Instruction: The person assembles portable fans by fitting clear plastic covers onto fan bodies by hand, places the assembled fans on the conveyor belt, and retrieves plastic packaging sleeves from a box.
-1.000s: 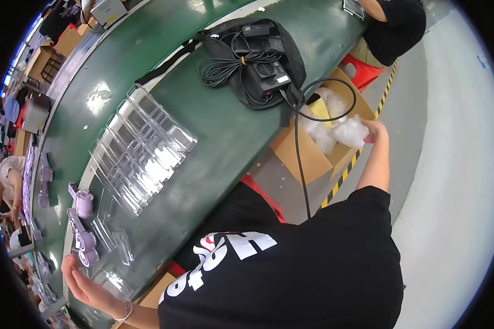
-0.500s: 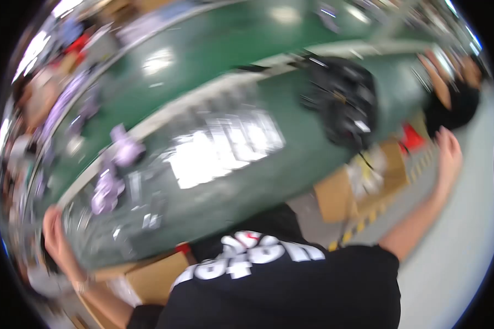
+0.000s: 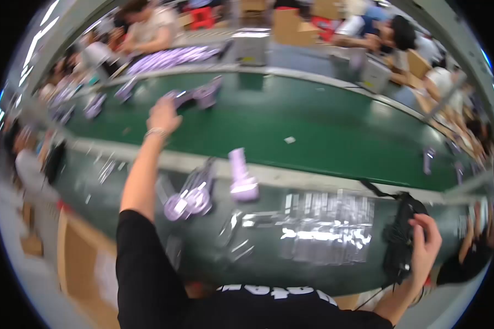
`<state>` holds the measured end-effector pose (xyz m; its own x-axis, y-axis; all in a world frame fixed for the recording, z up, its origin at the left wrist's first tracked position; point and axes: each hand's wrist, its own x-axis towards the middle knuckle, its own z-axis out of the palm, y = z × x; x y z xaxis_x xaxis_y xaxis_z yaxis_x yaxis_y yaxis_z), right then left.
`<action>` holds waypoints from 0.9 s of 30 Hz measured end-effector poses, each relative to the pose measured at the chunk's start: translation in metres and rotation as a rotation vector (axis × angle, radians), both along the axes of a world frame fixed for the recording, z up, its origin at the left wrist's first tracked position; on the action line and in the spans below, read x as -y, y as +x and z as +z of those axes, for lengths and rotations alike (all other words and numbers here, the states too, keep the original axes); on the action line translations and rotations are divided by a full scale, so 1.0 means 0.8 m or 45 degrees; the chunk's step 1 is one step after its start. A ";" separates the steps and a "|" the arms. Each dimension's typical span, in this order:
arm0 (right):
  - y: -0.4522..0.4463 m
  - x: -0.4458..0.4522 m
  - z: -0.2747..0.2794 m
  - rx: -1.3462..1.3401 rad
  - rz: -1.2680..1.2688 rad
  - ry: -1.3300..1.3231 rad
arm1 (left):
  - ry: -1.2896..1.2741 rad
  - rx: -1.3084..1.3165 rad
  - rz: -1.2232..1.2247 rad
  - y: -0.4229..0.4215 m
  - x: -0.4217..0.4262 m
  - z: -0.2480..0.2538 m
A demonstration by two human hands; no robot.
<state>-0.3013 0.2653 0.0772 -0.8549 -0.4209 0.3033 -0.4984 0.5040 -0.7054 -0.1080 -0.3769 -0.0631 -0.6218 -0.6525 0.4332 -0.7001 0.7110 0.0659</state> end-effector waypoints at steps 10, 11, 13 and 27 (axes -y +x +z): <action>-0.010 -0.003 -0.017 0.061 -0.251 0.113 | 0.571 -0.144 0.260 -0.076 0.230 -0.153; -0.015 -0.002 -0.024 0.120 -0.257 0.079 | 0.615 -0.165 0.257 -0.082 0.228 -0.154; -0.019 -0.001 -0.030 0.126 -0.211 0.050 | 0.735 -0.279 0.228 -0.088 0.234 -0.156; -0.015 -0.014 -0.025 0.179 -0.247 0.064 | 0.930 -0.395 -0.235 -0.223 0.270 -0.106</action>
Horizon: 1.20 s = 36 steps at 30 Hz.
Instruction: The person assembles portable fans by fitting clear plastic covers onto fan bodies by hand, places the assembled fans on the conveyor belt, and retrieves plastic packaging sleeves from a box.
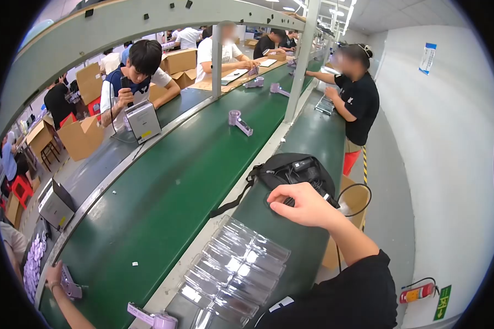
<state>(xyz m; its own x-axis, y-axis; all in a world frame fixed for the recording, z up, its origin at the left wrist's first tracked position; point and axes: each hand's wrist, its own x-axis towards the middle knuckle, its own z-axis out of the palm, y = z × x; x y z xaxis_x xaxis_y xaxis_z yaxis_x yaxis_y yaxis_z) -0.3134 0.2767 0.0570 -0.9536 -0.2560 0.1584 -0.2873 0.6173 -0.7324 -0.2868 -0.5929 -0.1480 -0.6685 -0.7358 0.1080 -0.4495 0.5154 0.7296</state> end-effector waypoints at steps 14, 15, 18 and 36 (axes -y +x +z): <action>-0.009 -0.013 -0.017 -0.005 -0.053 0.069 | -0.929 1.030 -0.184 -0.035 -0.106 0.023; -0.009 -0.010 -0.015 0.037 -0.036 0.068 | -0.958 1.032 -0.213 -0.035 -0.115 0.031; -0.003 -0.007 -0.011 0.070 0.003 0.046 | -1.045 0.963 -0.310 -0.024 -0.150 0.067; 0.082 0.140 -0.074 0.959 1.094 -0.595 | -1.464 -0.099 -1.527 0.239 -0.736 0.356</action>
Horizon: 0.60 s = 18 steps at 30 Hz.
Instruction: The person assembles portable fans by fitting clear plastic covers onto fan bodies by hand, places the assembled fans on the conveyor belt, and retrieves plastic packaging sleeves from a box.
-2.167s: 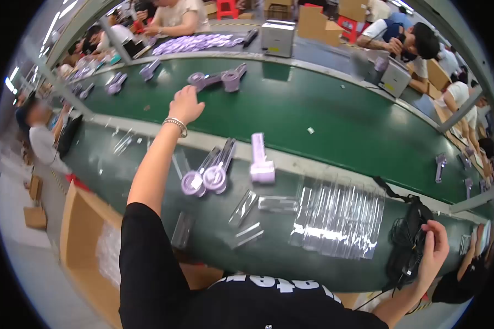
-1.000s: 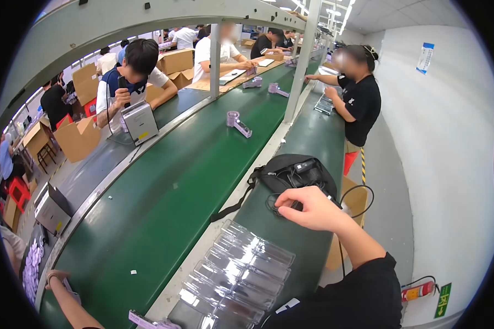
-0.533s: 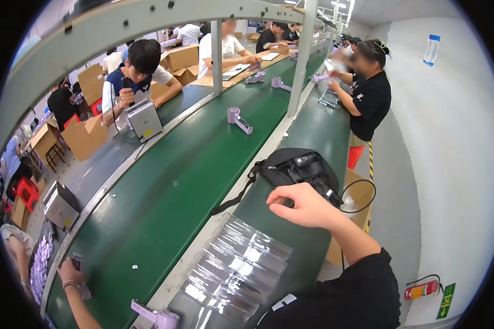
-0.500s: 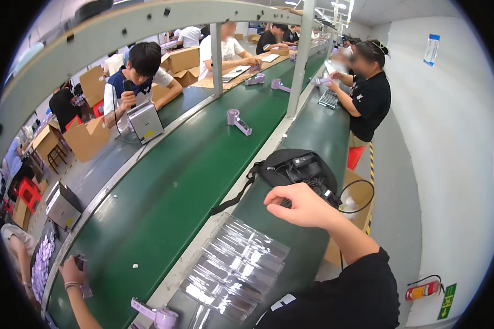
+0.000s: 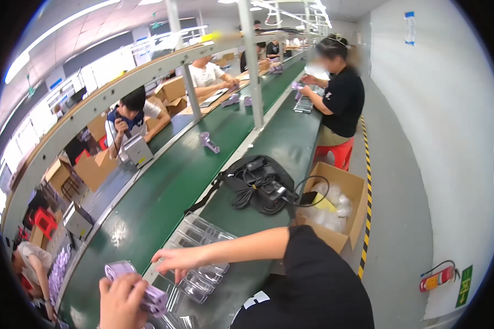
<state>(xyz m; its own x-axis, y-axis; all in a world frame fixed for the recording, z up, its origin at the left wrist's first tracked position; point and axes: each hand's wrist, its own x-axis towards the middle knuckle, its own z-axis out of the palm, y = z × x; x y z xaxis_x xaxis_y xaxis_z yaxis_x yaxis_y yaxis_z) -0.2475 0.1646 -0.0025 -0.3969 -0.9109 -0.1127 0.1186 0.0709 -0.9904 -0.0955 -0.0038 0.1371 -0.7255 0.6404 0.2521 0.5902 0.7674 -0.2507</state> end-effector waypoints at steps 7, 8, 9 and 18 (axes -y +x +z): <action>0.073 -0.015 0.037 0.395 0.483 -0.443 | -0.345 -0.024 -0.099 0.065 -0.059 0.020; 0.077 -0.015 0.036 0.446 0.478 -0.474 | -0.386 -0.033 -0.105 0.069 -0.061 0.018; 0.081 -0.014 0.033 0.499 0.479 -0.503 | -0.391 -0.083 -0.132 0.071 -0.062 0.014; 0.092 0.007 0.030 0.663 0.285 -0.647 | -0.413 -0.688 -0.122 0.066 -0.026 -0.049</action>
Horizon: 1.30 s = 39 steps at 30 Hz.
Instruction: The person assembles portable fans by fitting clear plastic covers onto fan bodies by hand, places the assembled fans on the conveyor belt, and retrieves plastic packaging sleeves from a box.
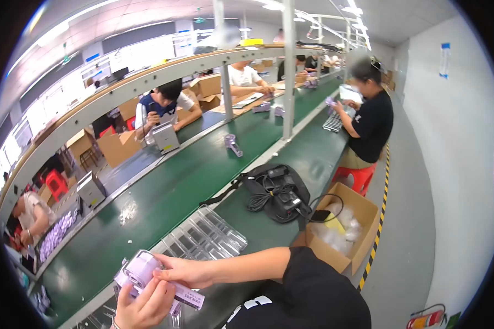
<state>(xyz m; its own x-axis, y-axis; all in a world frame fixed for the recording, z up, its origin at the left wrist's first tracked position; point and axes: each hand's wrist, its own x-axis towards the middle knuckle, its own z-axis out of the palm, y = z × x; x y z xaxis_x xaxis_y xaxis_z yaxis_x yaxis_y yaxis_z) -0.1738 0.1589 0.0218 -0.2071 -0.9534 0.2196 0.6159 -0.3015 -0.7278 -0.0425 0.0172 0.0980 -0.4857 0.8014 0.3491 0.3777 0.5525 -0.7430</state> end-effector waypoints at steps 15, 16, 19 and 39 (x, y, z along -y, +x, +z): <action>-0.107 -0.046 -0.026 -0.496 -0.653 0.673 | 0.631 -0.038 1.171 0.149 0.227 -0.049; -0.106 -0.054 -0.007 -0.615 -0.701 0.741 | 0.615 -0.029 1.285 0.171 0.256 -0.060; -0.094 -0.059 0.020 -0.635 -0.776 0.633 | 0.490 0.047 1.596 0.241 0.331 -0.108; -0.119 -0.063 -0.013 -0.498 -0.770 0.483 | 0.906 -0.089 2.298 0.267 0.460 -0.176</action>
<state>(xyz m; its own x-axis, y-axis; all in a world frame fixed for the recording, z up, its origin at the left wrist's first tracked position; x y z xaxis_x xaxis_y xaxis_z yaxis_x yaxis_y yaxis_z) -0.2693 0.2090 0.0118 -0.6853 -0.7251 0.0677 0.1050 -0.1904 -0.9761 0.1714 -0.3510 -0.0427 -0.4190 -0.8218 0.3860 -0.9065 0.3546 -0.2291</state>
